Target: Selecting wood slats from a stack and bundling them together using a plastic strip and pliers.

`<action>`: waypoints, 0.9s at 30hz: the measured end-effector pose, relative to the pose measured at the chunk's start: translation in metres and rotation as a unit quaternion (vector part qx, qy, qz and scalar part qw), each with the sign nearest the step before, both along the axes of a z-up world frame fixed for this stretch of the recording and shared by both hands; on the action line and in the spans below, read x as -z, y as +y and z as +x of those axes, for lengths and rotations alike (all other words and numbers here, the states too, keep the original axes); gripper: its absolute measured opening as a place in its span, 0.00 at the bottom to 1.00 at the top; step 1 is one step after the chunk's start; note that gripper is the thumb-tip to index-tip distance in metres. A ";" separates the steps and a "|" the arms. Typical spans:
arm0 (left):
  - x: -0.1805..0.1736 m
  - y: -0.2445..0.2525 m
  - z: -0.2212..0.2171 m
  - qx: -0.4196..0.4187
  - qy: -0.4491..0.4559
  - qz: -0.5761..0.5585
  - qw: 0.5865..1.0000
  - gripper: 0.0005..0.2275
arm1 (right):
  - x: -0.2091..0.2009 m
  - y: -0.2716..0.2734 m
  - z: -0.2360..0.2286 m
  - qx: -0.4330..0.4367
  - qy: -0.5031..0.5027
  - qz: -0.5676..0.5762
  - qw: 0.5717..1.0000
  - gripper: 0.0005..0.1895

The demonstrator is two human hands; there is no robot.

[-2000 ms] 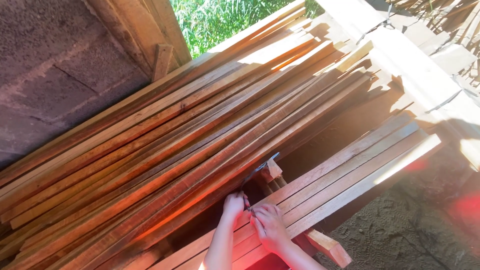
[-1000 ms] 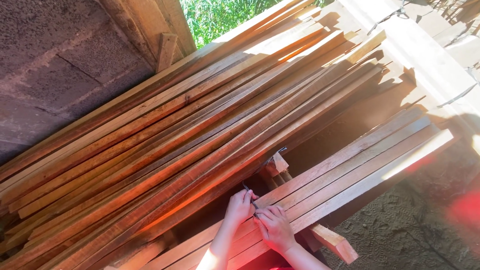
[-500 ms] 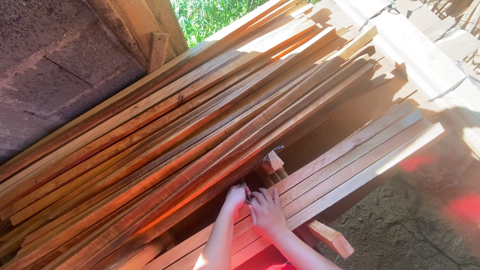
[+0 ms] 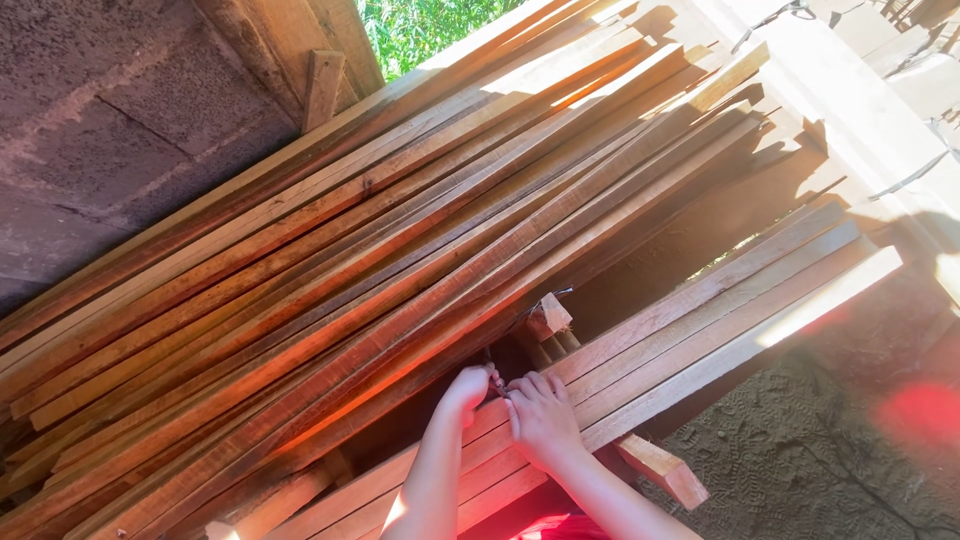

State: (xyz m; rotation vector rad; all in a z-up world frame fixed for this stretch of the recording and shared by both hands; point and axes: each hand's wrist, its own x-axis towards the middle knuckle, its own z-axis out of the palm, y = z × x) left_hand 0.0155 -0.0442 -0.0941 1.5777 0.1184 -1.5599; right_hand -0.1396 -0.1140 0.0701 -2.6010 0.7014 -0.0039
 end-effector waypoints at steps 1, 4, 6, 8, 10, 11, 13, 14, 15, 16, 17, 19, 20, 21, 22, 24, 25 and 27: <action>-0.003 -0.001 0.001 -0.007 0.017 0.006 1.000 0.16 | 0.000 -0.001 -0.001 0.003 -0.008 0.009 1.000 0.13; -0.025 -0.006 0.002 -0.031 0.051 0.033 0.998 0.16 | 0.007 -0.005 -0.004 0.023 -0.074 0.051 0.996 0.12; 0.012 -0.008 -0.001 -0.035 0.028 0.025 0.999 0.15 | 0.018 -0.006 -0.002 0.074 -0.083 0.133 0.985 0.11; 0.049 -0.010 -0.007 -0.042 0.008 0.019 0.999 0.14 | 0.026 -0.006 0.000 0.122 -0.088 0.215 0.965 0.12; 0.085 -0.010 -0.014 -0.094 -0.024 -0.011 0.995 0.12 | 0.031 -0.002 0.004 0.180 -0.108 0.280 0.937 0.14; 0.075 -0.010 -0.015 -0.094 -0.021 -0.009 0.995 0.12 | 0.028 0.004 0.001 0.181 -0.105 0.282 0.936 0.14; 0.054 -0.020 -0.006 -0.152 0.010 0.000 0.988 0.11 | 0.023 0.010 0.001 0.166 -0.138 0.201 0.956 0.08; 0.054 -0.017 -0.008 -0.150 0.011 0.003 0.989 0.11 | 0.025 0.014 -0.008 0.168 -0.136 0.202 0.955 0.08; 0.053 -0.014 -0.011 -0.149 0.021 0.008 0.989 0.11 | 0.026 0.019 -0.016 0.120 -0.149 0.133 0.972 0.07; 0.053 -0.014 -0.009 -0.150 0.027 0.011 0.988 0.11 | 0.028 0.021 -0.022 0.068 -0.164 0.061 0.982 0.06; 0.059 -0.016 -0.008 -0.150 0.026 0.011 0.988 0.11 | 0.026 0.015 -0.024 0.068 -0.165 0.061 0.982 0.06; 0.068 -0.005 -0.008 -0.170 0.038 -0.011 0.985 0.10 | 0.019 0.015 -0.029 0.019 -0.179 0.070 0.981 0.06; 0.066 -0.010 -0.006 -0.168 0.038 -0.014 0.985 0.10 | 0.022 0.013 -0.029 0.019 -0.180 0.067 0.981 0.06; 0.065 -0.015 -0.004 -0.173 0.038 -0.018 0.984 0.10 | 0.025 0.011 -0.029 0.008 -0.183 0.053 0.982 0.06; 0.064 -0.013 -0.006 -0.180 0.041 -0.017 0.983 0.11 | 0.026 0.014 -0.032 -0.004 -0.182 0.044 0.982 0.06; 0.034 -0.009 -0.004 -0.127 0.014 0.009 0.992 0.11 | 0.026 0.014 -0.032 0.000 -0.178 0.035 0.983 0.07; 0.019 -0.008 -0.002 -0.075 -0.016 0.034 0.996 0.13 | 0.026 0.014 -0.030 0.003 -0.175 0.026 0.984 0.07; -0.034 0.002 0.009 0.005 -0.042 0.036 0.998 0.12 | 0.021 0.013 -0.027 0.002 -0.172 0.029 0.985 0.07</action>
